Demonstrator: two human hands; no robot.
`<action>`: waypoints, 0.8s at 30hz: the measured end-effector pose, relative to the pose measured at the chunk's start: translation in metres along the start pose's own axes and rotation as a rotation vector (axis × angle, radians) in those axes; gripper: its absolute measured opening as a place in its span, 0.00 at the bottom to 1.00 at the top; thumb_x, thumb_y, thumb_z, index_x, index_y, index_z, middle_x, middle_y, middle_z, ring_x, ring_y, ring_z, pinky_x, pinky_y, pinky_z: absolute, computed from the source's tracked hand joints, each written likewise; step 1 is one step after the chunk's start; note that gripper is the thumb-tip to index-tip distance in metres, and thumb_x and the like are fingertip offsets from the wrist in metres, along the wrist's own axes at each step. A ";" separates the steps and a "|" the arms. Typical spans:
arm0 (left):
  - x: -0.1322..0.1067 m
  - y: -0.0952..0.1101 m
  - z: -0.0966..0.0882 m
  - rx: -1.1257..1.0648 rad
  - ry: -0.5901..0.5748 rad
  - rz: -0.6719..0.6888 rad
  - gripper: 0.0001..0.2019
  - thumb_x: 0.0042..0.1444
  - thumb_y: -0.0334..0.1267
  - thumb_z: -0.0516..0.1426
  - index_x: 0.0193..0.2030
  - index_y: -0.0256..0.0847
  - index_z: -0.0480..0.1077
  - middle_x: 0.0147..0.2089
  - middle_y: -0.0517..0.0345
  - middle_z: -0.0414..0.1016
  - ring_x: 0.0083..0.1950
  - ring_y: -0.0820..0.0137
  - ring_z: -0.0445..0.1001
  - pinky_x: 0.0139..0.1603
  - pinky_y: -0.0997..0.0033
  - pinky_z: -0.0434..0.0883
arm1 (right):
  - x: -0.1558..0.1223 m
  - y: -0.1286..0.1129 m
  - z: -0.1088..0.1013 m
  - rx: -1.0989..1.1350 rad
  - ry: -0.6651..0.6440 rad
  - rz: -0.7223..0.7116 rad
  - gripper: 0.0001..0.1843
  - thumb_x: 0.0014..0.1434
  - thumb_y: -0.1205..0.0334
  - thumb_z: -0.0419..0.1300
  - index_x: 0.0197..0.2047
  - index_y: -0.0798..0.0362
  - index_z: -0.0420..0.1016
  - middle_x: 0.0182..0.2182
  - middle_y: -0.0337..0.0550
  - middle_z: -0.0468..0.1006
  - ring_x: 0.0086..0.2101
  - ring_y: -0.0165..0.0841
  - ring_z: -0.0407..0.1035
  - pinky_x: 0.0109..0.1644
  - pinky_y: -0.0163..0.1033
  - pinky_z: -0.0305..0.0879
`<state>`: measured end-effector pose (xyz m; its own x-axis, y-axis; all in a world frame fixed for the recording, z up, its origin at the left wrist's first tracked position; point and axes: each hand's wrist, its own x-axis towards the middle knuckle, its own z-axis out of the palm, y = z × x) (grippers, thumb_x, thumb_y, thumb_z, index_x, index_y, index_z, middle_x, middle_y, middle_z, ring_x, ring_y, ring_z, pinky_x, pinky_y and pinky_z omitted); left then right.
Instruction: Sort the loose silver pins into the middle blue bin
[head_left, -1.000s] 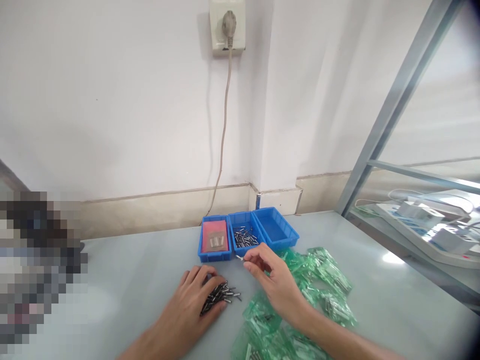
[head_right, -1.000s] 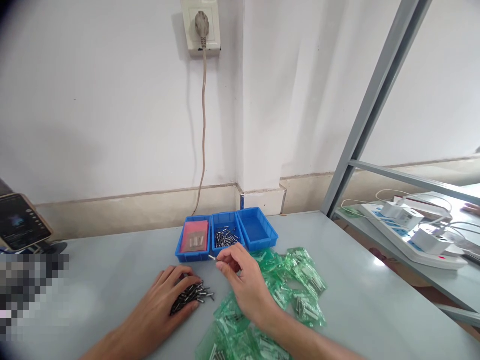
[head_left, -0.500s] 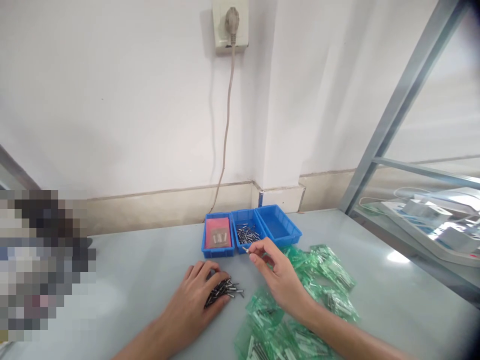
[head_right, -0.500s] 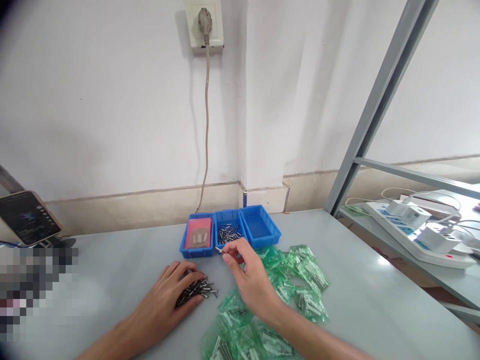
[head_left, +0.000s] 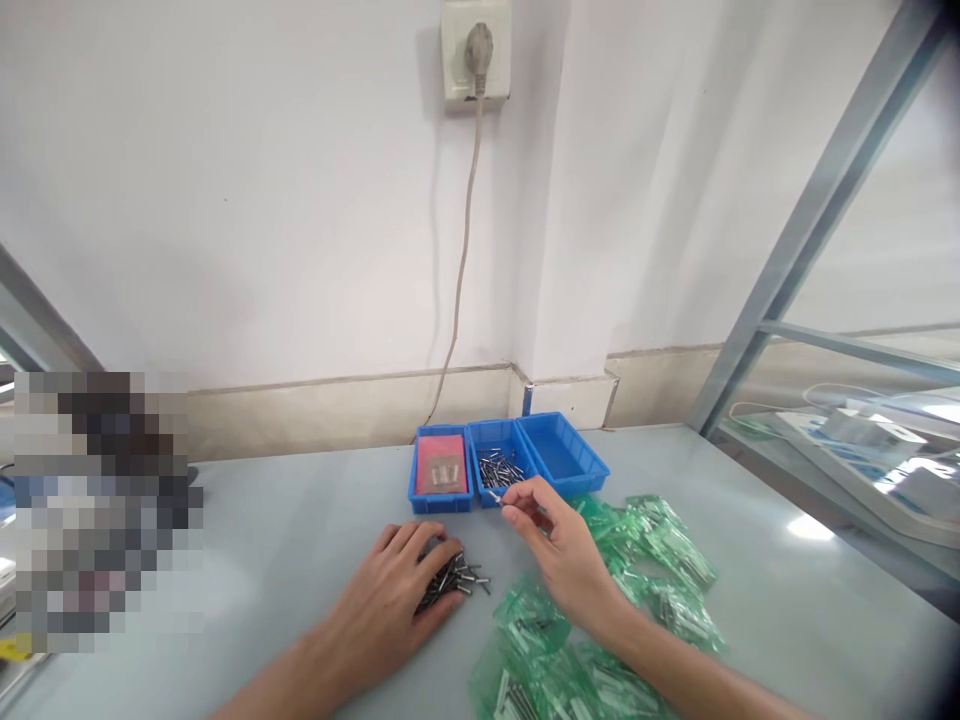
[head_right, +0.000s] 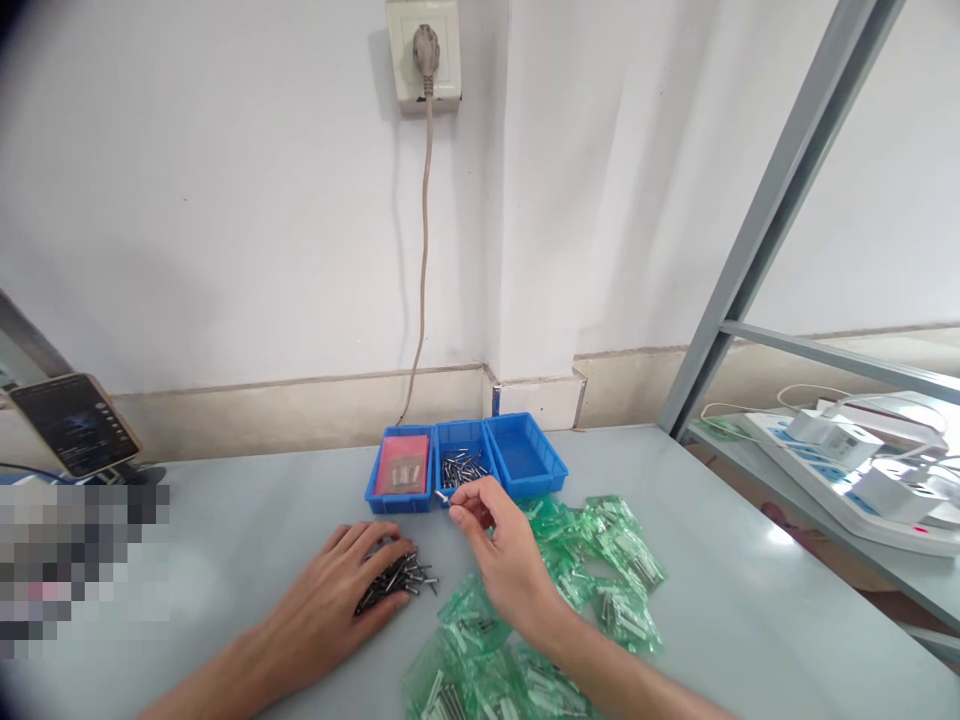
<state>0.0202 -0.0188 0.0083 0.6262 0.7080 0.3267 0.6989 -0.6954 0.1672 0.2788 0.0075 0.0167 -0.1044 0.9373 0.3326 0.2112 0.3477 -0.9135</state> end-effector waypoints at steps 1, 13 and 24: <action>0.000 -0.001 0.000 -0.005 0.006 0.003 0.18 0.72 0.42 0.60 0.66 0.47 0.69 0.63 0.48 0.74 0.59 0.53 0.76 0.59 0.50 0.74 | 0.000 0.001 0.001 0.025 -0.019 0.026 0.13 0.73 0.47 0.59 0.45 0.48 0.77 0.38 0.42 0.79 0.38 0.39 0.72 0.42 0.41 0.69; 0.001 -0.008 -0.005 -0.001 0.002 0.027 0.16 0.73 0.47 0.59 0.62 0.45 0.71 0.60 0.48 0.76 0.56 0.55 0.77 0.56 0.53 0.73 | 0.001 0.004 0.006 0.193 -0.063 0.148 0.20 0.73 0.39 0.58 0.47 0.48 0.74 0.34 0.38 0.71 0.28 0.32 0.64 0.29 0.36 0.62; -0.001 -0.009 -0.006 0.082 -0.002 0.069 0.20 0.73 0.51 0.58 0.65 0.44 0.70 0.62 0.46 0.77 0.55 0.54 0.80 0.56 0.54 0.75 | -0.002 -0.002 0.005 -0.030 -0.041 0.032 0.12 0.72 0.50 0.61 0.40 0.47 0.69 0.32 0.36 0.68 0.32 0.35 0.62 0.36 0.39 0.63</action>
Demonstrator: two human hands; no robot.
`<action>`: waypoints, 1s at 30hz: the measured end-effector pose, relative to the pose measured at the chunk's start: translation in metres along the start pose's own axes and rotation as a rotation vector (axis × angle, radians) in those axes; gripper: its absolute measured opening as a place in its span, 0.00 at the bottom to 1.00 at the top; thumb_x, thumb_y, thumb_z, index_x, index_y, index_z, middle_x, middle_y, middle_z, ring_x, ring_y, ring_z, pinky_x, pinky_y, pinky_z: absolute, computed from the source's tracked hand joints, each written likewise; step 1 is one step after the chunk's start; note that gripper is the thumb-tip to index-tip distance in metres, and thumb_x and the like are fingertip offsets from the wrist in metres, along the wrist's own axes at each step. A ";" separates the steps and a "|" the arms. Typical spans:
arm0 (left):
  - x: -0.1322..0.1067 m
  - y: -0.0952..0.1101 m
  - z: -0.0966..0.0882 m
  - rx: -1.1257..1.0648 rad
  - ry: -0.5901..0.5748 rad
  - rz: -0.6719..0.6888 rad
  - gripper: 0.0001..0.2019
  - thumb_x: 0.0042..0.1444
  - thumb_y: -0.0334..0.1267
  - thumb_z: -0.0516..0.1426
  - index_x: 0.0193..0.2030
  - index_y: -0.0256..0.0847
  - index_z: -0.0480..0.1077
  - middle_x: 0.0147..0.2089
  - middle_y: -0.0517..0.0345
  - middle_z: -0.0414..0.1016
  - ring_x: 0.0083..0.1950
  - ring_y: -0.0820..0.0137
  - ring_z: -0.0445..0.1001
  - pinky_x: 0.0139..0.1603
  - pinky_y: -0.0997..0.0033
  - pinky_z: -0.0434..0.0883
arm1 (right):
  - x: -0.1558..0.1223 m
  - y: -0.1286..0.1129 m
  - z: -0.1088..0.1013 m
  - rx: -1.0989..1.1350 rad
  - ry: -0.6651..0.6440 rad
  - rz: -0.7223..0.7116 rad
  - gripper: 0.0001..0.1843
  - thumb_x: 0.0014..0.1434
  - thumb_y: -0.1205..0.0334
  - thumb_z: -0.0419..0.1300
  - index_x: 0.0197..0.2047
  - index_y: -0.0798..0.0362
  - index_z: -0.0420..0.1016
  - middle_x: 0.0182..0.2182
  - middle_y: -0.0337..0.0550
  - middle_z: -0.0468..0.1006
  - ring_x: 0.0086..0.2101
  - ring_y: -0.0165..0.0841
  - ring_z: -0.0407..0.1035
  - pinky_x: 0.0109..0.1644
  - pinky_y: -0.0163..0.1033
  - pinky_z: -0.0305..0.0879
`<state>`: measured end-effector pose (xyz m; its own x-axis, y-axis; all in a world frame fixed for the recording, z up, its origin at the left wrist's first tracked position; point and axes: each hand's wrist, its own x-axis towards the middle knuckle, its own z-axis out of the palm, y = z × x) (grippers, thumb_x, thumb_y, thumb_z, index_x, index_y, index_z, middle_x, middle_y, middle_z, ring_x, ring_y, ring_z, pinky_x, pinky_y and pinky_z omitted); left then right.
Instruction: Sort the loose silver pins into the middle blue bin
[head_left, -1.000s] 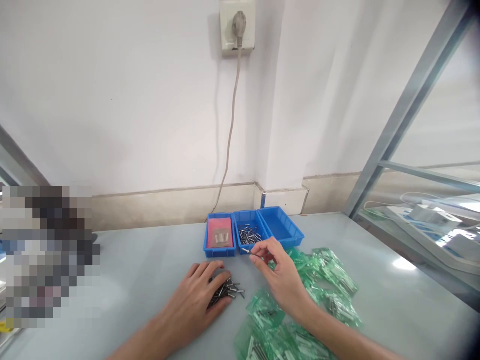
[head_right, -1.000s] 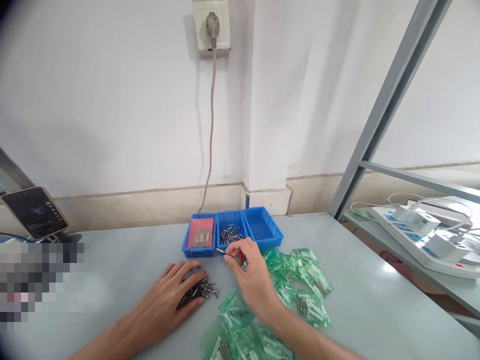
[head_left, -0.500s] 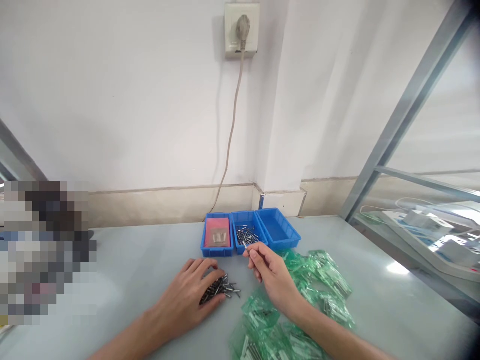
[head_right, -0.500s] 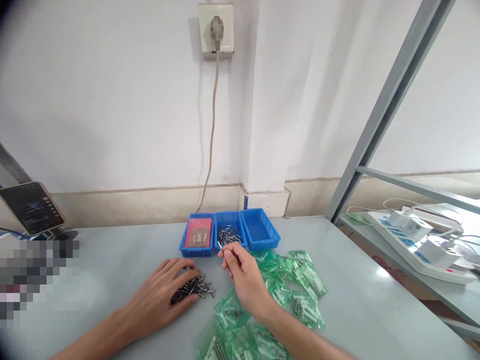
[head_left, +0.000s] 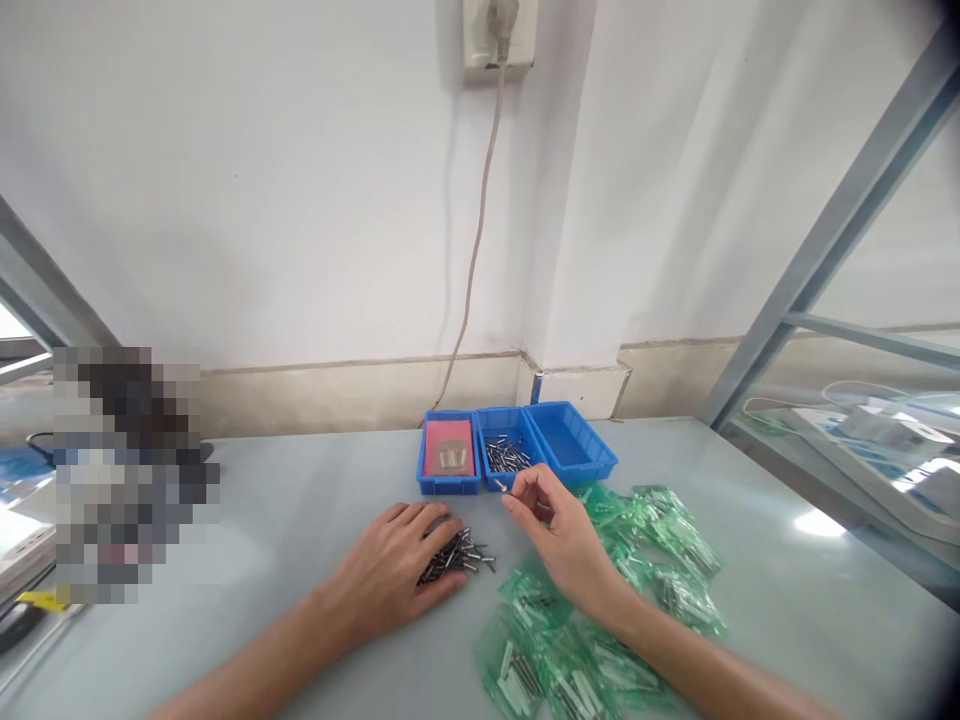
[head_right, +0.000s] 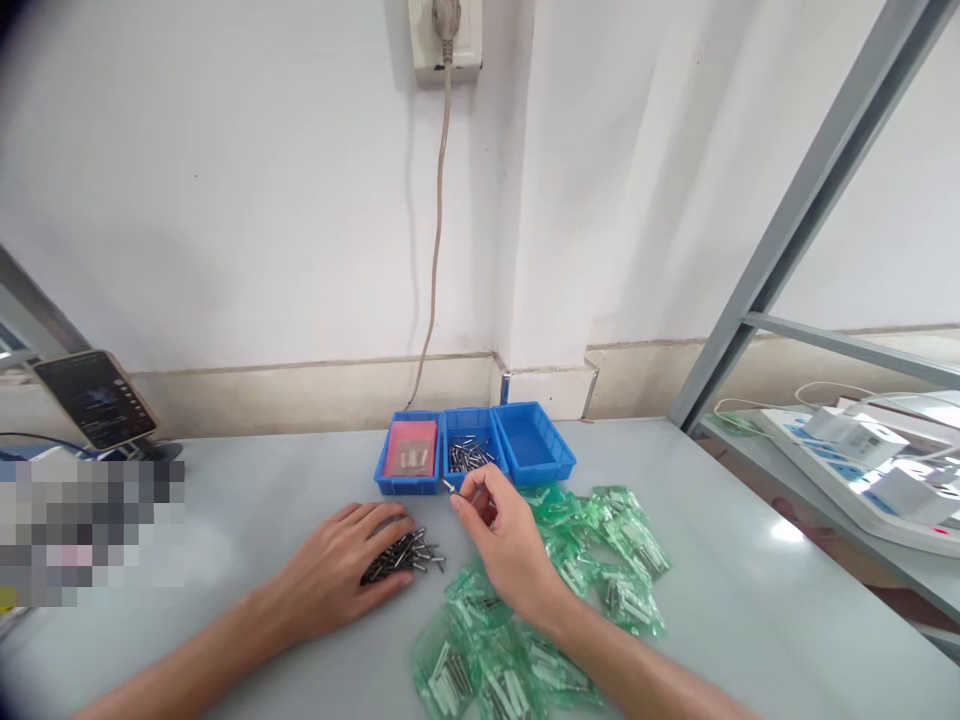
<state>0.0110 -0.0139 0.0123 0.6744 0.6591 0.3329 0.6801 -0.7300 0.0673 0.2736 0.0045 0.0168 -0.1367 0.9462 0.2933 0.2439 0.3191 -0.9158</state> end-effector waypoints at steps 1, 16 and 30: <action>0.000 0.000 -0.001 -0.003 0.001 0.001 0.21 0.73 0.51 0.58 0.65 0.44 0.70 0.62 0.46 0.78 0.55 0.54 0.80 0.57 0.54 0.75 | 0.000 0.001 -0.001 -0.005 -0.002 0.000 0.12 0.72 0.50 0.61 0.40 0.47 0.69 0.32 0.36 0.68 0.32 0.35 0.62 0.36 0.39 0.63; -0.001 -0.003 -0.001 -0.071 0.005 -0.047 0.21 0.72 0.53 0.59 0.65 0.46 0.70 0.64 0.47 0.75 0.57 0.55 0.79 0.58 0.54 0.76 | 0.000 0.005 -0.006 -0.055 -0.040 -0.010 0.14 0.76 0.48 0.55 0.44 0.47 0.72 0.33 0.37 0.71 0.31 0.35 0.63 0.35 0.39 0.61; -0.001 -0.002 0.000 -0.051 -0.036 -0.060 0.24 0.72 0.55 0.59 0.66 0.46 0.68 0.65 0.47 0.74 0.56 0.55 0.79 0.57 0.53 0.75 | 0.000 0.007 -0.005 -0.037 -0.074 0.031 0.15 0.77 0.46 0.53 0.47 0.47 0.73 0.33 0.37 0.72 0.30 0.34 0.64 0.34 0.39 0.62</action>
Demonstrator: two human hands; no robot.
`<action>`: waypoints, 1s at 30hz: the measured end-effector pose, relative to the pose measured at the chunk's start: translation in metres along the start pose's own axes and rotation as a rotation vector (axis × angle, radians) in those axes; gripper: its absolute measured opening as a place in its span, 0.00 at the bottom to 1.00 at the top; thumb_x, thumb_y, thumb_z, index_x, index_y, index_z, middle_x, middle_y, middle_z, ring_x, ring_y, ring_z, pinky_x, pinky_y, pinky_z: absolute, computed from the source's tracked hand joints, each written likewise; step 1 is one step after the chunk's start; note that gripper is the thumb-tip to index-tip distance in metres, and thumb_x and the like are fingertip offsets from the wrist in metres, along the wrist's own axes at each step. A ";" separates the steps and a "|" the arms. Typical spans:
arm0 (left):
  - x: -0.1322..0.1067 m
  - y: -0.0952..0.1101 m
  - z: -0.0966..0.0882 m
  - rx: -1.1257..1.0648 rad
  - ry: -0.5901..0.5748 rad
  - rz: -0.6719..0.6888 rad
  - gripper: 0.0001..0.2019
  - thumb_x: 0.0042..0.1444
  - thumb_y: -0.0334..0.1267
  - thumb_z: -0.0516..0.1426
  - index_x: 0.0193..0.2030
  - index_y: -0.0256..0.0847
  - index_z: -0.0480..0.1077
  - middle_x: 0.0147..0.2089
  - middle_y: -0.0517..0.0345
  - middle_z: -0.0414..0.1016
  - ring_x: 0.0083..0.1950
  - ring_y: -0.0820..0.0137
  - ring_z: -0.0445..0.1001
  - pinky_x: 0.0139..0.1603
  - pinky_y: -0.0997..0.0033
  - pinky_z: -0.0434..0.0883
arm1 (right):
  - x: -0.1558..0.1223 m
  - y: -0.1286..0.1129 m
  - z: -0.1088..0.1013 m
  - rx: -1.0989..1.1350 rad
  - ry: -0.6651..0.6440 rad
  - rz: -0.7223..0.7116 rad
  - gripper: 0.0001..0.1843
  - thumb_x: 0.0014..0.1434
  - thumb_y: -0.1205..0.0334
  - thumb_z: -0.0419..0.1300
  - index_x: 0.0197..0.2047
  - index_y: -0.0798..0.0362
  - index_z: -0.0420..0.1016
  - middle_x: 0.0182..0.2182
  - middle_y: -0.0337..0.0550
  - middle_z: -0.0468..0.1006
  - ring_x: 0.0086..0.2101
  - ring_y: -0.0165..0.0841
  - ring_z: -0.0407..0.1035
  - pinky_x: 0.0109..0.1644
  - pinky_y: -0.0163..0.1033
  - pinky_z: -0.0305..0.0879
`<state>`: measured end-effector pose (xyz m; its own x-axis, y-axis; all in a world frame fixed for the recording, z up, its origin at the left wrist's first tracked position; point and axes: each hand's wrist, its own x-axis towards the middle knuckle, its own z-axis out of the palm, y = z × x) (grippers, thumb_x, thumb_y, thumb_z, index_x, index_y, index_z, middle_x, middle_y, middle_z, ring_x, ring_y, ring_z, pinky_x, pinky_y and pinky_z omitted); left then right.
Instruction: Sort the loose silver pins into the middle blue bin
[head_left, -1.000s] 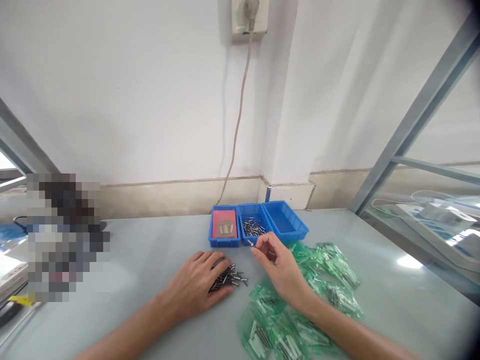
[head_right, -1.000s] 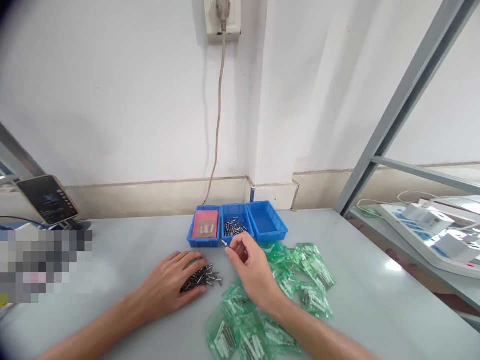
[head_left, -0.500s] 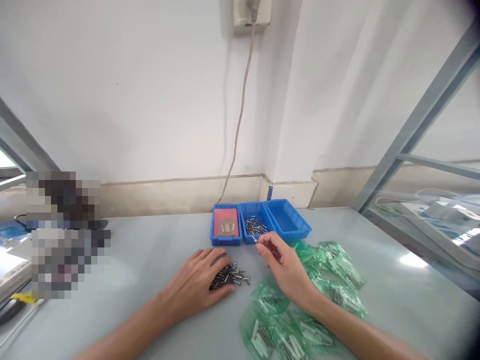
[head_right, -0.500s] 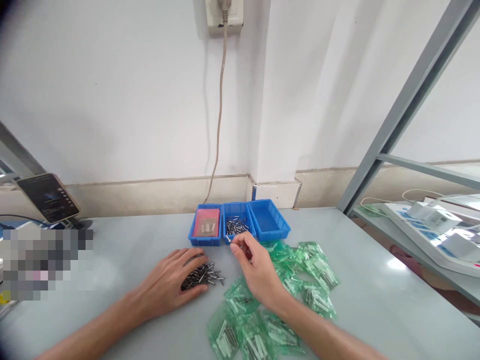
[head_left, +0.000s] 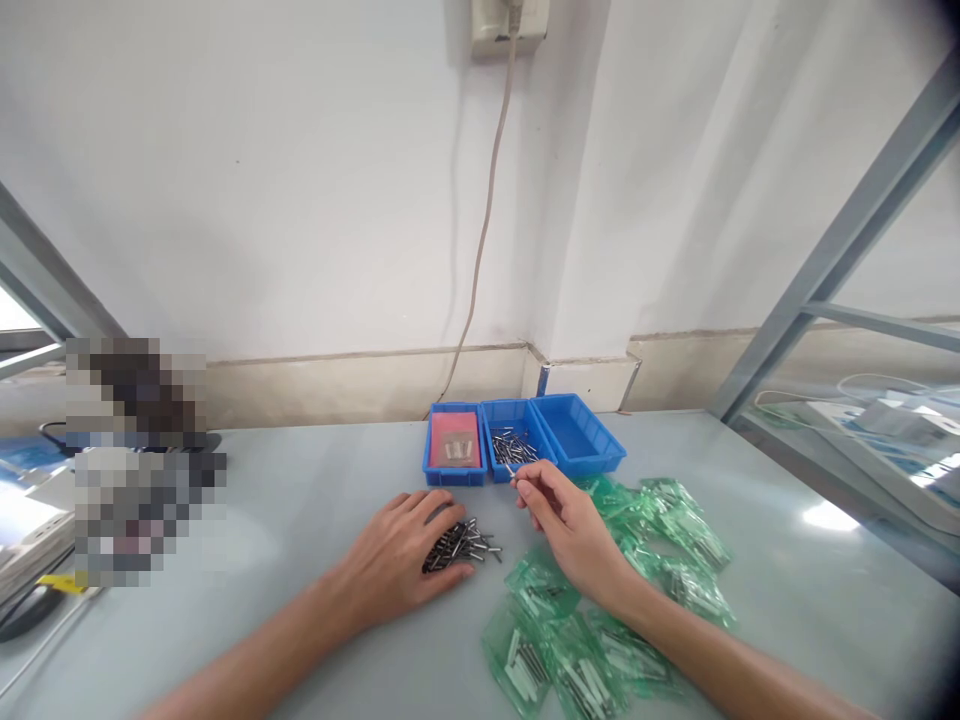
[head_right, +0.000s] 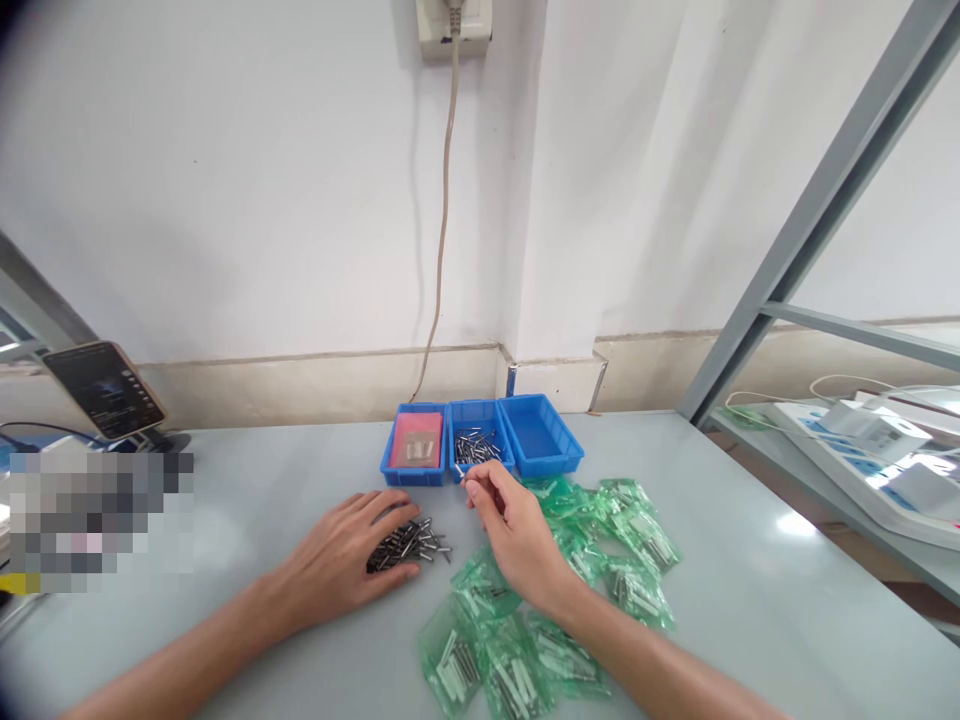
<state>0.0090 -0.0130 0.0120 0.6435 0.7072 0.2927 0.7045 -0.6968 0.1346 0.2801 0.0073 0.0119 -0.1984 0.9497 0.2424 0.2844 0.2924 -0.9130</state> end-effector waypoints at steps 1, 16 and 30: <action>0.000 0.000 0.000 0.002 -0.003 -0.002 0.24 0.72 0.55 0.59 0.67 0.45 0.68 0.65 0.47 0.74 0.56 0.55 0.79 0.56 0.53 0.75 | 0.000 0.000 0.000 0.012 -0.005 0.013 0.15 0.77 0.46 0.53 0.48 0.47 0.72 0.34 0.37 0.73 0.30 0.34 0.64 0.33 0.39 0.62; 0.001 0.001 -0.001 0.012 -0.026 -0.006 0.23 0.72 0.56 0.59 0.64 0.44 0.70 0.65 0.47 0.75 0.54 0.54 0.79 0.55 0.51 0.75 | -0.002 -0.001 0.002 0.045 0.012 0.028 0.10 0.75 0.50 0.58 0.45 0.47 0.70 0.39 0.40 0.73 0.35 0.35 0.65 0.36 0.40 0.64; 0.000 -0.002 0.001 0.047 0.002 -0.002 0.24 0.72 0.57 0.58 0.64 0.43 0.70 0.65 0.47 0.76 0.55 0.53 0.80 0.55 0.52 0.77 | 0.000 0.007 0.002 0.143 -0.035 0.092 0.18 0.76 0.42 0.53 0.49 0.47 0.74 0.34 0.38 0.73 0.31 0.34 0.66 0.32 0.39 0.65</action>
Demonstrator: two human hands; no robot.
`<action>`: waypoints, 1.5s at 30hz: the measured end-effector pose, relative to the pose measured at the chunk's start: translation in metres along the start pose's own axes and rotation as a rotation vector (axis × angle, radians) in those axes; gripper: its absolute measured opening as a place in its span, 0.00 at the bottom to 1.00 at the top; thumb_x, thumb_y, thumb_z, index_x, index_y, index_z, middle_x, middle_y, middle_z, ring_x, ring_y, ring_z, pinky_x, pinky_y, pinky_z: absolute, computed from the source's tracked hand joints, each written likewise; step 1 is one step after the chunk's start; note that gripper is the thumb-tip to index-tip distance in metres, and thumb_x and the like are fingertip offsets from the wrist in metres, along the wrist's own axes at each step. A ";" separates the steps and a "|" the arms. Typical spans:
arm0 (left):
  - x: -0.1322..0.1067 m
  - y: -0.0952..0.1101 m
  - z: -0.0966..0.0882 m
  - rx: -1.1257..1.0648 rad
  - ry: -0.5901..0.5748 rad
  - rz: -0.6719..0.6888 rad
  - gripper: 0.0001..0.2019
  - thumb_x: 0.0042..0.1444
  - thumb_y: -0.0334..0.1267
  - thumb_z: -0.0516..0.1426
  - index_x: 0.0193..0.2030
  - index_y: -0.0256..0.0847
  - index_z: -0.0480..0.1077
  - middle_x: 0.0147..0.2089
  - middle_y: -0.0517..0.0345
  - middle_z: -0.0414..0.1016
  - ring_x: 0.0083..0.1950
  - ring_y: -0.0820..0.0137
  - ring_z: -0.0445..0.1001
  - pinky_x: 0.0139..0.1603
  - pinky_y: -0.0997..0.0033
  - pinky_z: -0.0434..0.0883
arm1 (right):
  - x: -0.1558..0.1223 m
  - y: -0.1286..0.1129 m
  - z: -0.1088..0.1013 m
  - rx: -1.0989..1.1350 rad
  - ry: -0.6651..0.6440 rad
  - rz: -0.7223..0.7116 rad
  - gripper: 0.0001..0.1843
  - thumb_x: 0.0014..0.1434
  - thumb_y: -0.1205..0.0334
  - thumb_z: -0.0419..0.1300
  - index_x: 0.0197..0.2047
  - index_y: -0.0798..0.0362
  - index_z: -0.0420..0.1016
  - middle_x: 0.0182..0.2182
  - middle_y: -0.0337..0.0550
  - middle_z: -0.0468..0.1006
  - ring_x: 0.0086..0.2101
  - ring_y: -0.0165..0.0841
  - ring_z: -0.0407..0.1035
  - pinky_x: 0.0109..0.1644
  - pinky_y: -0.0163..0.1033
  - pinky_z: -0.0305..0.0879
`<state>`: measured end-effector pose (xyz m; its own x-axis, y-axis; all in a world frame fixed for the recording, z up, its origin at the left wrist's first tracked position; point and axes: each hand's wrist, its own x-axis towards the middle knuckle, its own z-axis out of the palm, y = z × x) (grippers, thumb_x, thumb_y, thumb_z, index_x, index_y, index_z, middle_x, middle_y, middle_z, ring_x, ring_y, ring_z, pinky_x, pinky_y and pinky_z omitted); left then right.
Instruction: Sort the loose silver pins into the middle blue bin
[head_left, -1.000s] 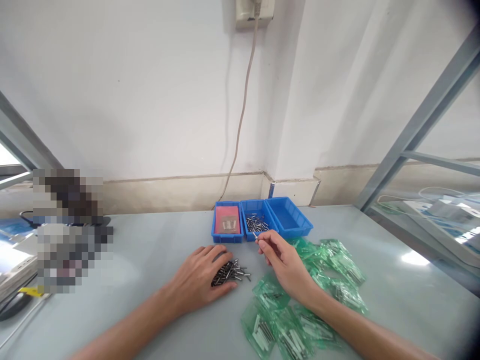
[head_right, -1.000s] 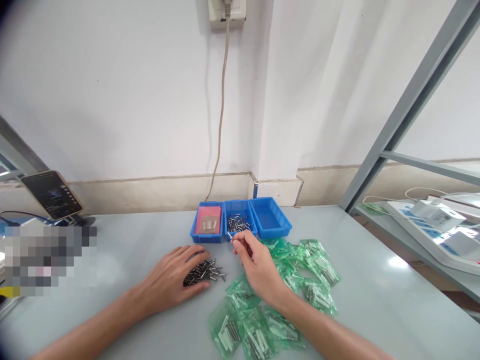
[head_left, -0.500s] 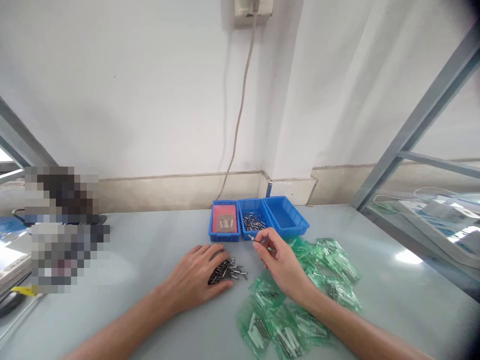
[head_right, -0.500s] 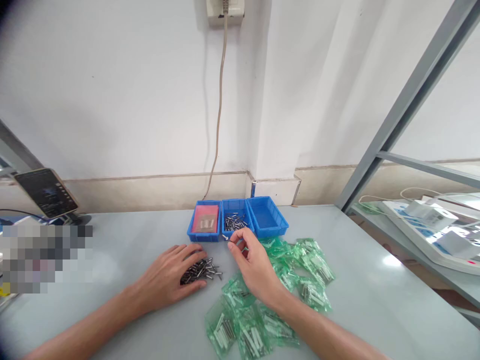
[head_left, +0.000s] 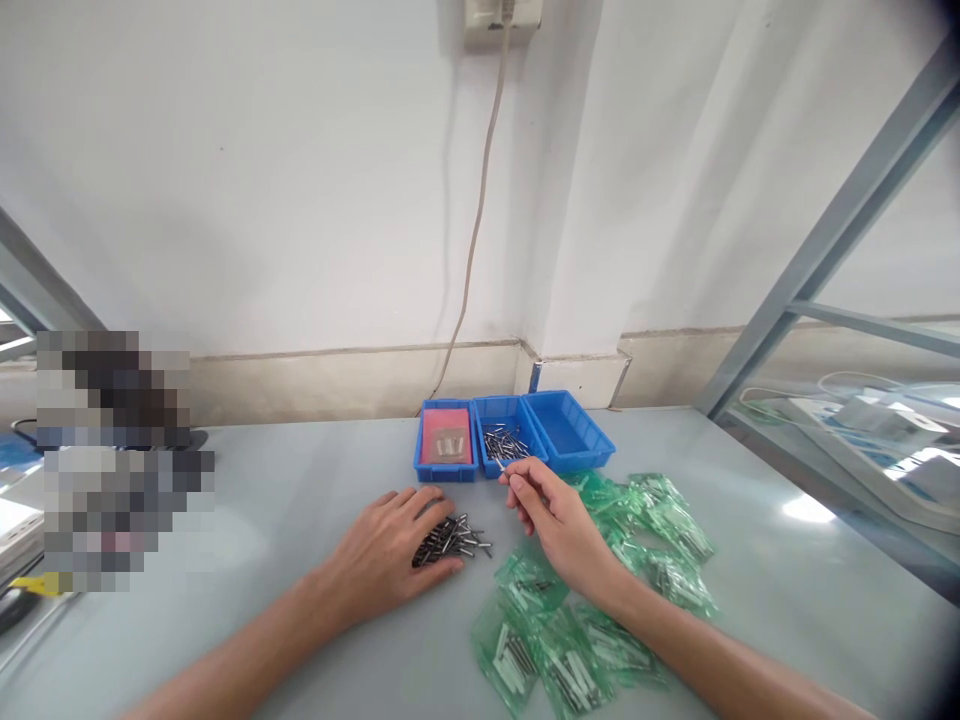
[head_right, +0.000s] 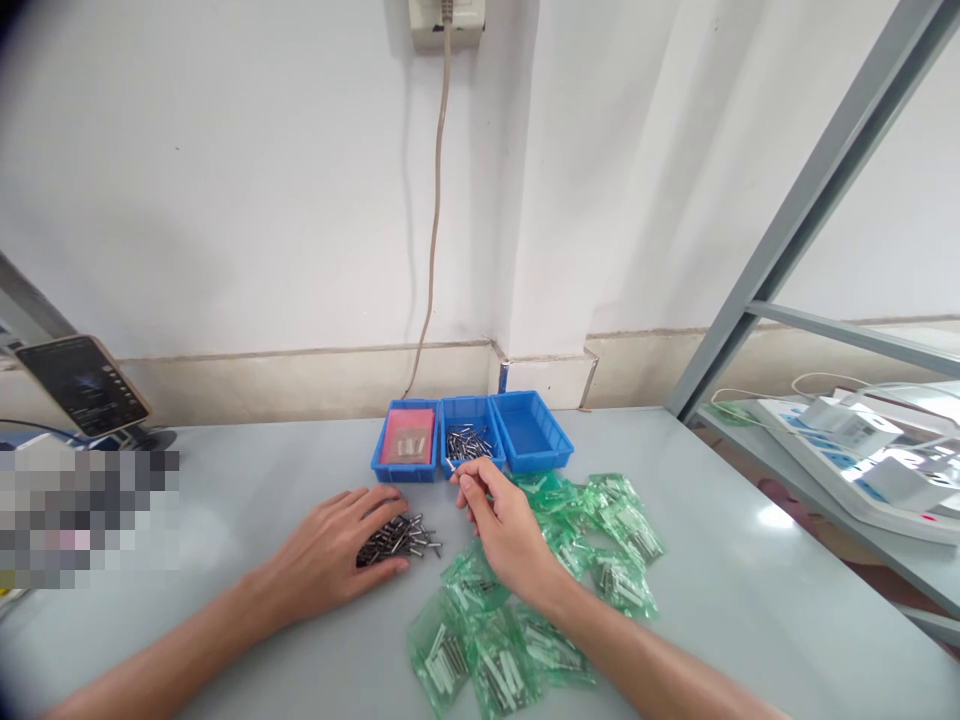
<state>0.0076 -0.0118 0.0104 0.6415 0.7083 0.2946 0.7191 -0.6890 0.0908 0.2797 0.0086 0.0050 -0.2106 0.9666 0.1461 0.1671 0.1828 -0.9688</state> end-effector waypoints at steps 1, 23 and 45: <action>0.000 0.000 0.000 -0.002 0.000 0.002 0.24 0.72 0.57 0.59 0.64 0.43 0.70 0.65 0.48 0.76 0.55 0.53 0.80 0.55 0.52 0.77 | 0.000 0.000 0.000 0.001 0.002 0.001 0.18 0.76 0.42 0.53 0.50 0.47 0.74 0.34 0.38 0.72 0.31 0.34 0.66 0.32 0.38 0.65; 0.000 -0.001 0.001 0.000 -0.003 0.010 0.25 0.72 0.59 0.57 0.63 0.40 0.73 0.61 0.47 0.79 0.53 0.54 0.78 0.53 0.51 0.76 | -0.002 -0.004 0.001 -0.047 0.033 -0.023 0.10 0.75 0.50 0.58 0.45 0.46 0.67 0.34 0.35 0.67 0.30 0.33 0.63 0.33 0.38 0.64; -0.001 -0.003 0.003 -0.023 0.015 0.021 0.21 0.73 0.55 0.59 0.60 0.41 0.74 0.60 0.48 0.79 0.54 0.54 0.78 0.53 0.52 0.75 | 0.005 -0.019 0.004 0.246 0.020 0.043 0.25 0.71 0.35 0.60 0.55 0.48 0.74 0.35 0.37 0.74 0.23 0.29 0.62 0.29 0.38 0.63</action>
<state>0.0061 -0.0100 0.0067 0.6522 0.6916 0.3104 0.6990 -0.7071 0.1066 0.2714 0.0095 0.0236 -0.1887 0.9764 0.1053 -0.0644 0.0947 -0.9934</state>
